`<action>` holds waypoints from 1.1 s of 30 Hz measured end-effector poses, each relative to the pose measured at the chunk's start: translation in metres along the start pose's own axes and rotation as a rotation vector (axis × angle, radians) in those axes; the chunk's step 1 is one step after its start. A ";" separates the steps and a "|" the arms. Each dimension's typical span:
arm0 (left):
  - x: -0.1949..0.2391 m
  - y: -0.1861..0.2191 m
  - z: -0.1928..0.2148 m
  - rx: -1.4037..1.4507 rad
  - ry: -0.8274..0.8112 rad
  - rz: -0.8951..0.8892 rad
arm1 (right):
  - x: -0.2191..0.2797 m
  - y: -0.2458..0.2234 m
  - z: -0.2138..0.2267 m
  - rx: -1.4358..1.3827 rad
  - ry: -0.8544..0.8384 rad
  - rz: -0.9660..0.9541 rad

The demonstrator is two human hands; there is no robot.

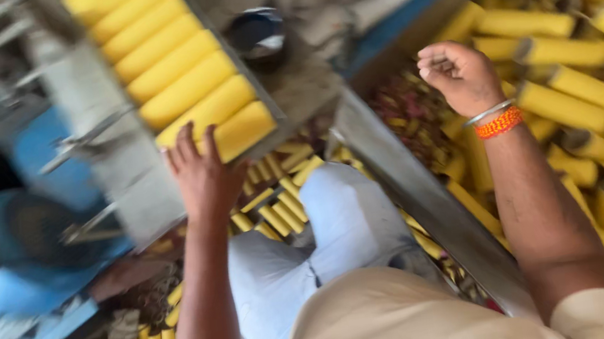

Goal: The person repeatedly picks up yellow cylindrical objects from a large pile and places them onto a moving conveyor belt. The action is continuous and repetitive, with the person using both hands to handle the cylinders.

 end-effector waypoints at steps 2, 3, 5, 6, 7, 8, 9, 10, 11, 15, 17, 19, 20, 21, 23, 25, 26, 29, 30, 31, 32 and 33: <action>0.006 0.034 -0.007 0.146 0.059 -0.113 | 0.041 0.038 0.041 0.154 0.144 -0.112; 0.008 0.050 -0.011 0.222 0.086 -0.162 | 0.064 0.054 0.052 0.256 0.196 -0.130; 0.012 0.102 -0.026 0.344 -0.008 -0.390 | 0.101 0.081 0.059 0.455 0.280 -0.144; 0.014 0.129 -0.033 0.396 -0.046 -0.496 | 0.114 0.093 0.056 0.512 0.196 -0.223; 0.018 0.156 -0.040 0.488 -0.114 -0.585 | 0.128 0.102 0.052 0.566 0.110 -0.301; 0.021 0.179 -0.046 0.570 -0.182 -0.671 | 0.136 0.110 0.044 0.653 -0.042 -0.349; 0.024 0.200 -0.052 0.521 -0.194 -0.705 | 0.144 0.117 0.035 0.737 -0.196 -0.395; 0.027 0.219 -0.058 0.469 -0.205 -0.742 | 0.151 0.123 0.024 0.682 -0.298 -0.443; 0.029 0.229 -0.062 0.418 -0.215 -0.778 | 0.154 0.129 0.013 0.624 -0.399 -0.488; 0.028 0.235 -0.076 0.300 -0.242 -0.751 | 0.151 0.139 -0.020 0.528 -0.705 -0.304; 0.030 0.229 -0.078 0.328 -0.242 -0.761 | 0.141 0.150 -0.037 0.595 -0.819 -0.305; 0.034 0.225 -0.080 0.334 -0.240 -0.749 | 0.136 0.162 -0.052 0.680 -1.015 -0.368; 0.032 0.226 -0.080 0.335 -0.229 -0.744 | 0.131 0.166 -0.056 0.730 -1.108 -0.394; 0.031 0.226 -0.080 0.344 -0.224 -0.749 | 0.128 0.168 -0.061 0.771 -1.185 -0.362; 0.031 0.227 -0.079 0.364 -0.216 -0.760 | 0.130 0.169 -0.066 0.854 -1.337 -0.295; 0.032 0.228 -0.080 0.370 -0.221 -0.751 | 0.135 0.160 -0.061 0.664 -1.228 -0.212; 0.033 0.227 -0.081 0.375 -0.223 -0.745 | 0.143 0.152 -0.060 0.572 -1.177 -0.170; 0.034 0.226 -0.083 0.343 -0.203 -0.749 | 0.164 0.131 -0.045 0.733 -1.063 -0.210; 0.033 0.226 -0.084 0.344 -0.209 -0.750 | 0.168 0.123 -0.038 0.768 -1.023 -0.204; 0.032 0.227 -0.086 0.346 -0.215 -0.751 | 0.173 0.114 -0.030 0.802 -0.982 -0.198; 0.031 0.228 -0.087 0.348 -0.216 -0.743 | 0.175 0.106 -0.024 0.839 -0.948 -0.185; 0.030 0.228 -0.089 0.347 -0.209 -0.758 | 0.177 0.098 -0.022 0.861 -0.917 -0.120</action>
Point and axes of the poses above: each hand's wrist, its own x-axis away from the middle knuckle, its own z-axis out of the back of the hand, y = z × x, the point moved 3 cm from there along -x, towards the middle knuckle, and after that the axes turned 6 degrees about -y, right-handed, at the moved point
